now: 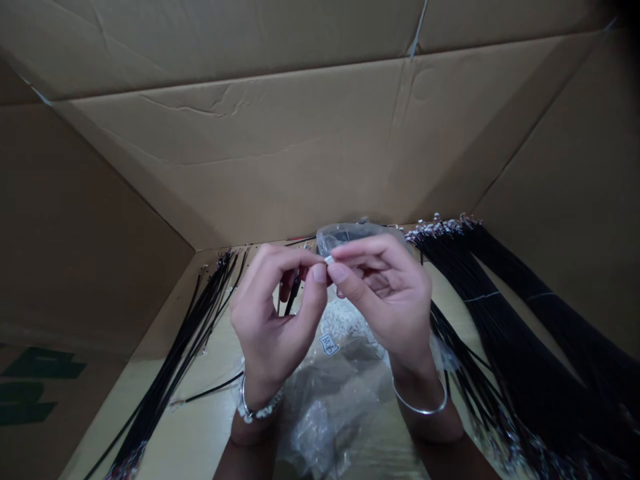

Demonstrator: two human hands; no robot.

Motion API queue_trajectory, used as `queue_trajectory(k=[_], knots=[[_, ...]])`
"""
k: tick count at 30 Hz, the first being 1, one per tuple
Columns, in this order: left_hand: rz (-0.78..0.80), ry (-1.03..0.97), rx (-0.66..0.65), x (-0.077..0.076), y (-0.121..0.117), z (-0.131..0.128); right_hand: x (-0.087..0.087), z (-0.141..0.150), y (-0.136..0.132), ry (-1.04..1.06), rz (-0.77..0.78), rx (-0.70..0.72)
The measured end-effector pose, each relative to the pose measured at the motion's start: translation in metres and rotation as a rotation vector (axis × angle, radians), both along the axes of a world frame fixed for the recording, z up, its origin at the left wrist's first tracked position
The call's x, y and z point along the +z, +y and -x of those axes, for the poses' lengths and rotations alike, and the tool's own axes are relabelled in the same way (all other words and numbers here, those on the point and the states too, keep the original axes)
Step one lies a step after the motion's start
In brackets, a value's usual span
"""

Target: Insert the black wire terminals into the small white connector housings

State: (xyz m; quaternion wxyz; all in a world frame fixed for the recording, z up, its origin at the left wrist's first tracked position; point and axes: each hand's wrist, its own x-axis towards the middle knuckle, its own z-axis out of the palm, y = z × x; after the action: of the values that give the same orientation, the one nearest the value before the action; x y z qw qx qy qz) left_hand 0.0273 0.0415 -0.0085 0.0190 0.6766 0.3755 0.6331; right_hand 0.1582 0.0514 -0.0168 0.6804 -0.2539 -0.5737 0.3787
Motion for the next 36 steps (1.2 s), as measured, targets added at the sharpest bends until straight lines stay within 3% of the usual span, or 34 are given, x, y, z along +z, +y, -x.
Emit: queue_trajectory(k=[16, 24, 32, 36], knots=[[-0.036, 0.030, 0.037, 0.003, -0.004, 0.001, -0.008, 0.004, 0.001, -0.012, -0.166, -0.090], [-0.141, 0.046, 0.057, 0.001, -0.001, -0.002, -0.007, 0.005, 0.002, -0.011, -0.195, -0.131], [-0.157, 0.087, 0.205, 0.001, -0.002, -0.007, -0.002, 0.004, 0.008, 0.070, -0.010, 0.085], [-0.187, 0.128, 0.226, 0.002, -0.002, -0.006, -0.004, 0.002, 0.012, 0.091, -0.004, 0.165]])
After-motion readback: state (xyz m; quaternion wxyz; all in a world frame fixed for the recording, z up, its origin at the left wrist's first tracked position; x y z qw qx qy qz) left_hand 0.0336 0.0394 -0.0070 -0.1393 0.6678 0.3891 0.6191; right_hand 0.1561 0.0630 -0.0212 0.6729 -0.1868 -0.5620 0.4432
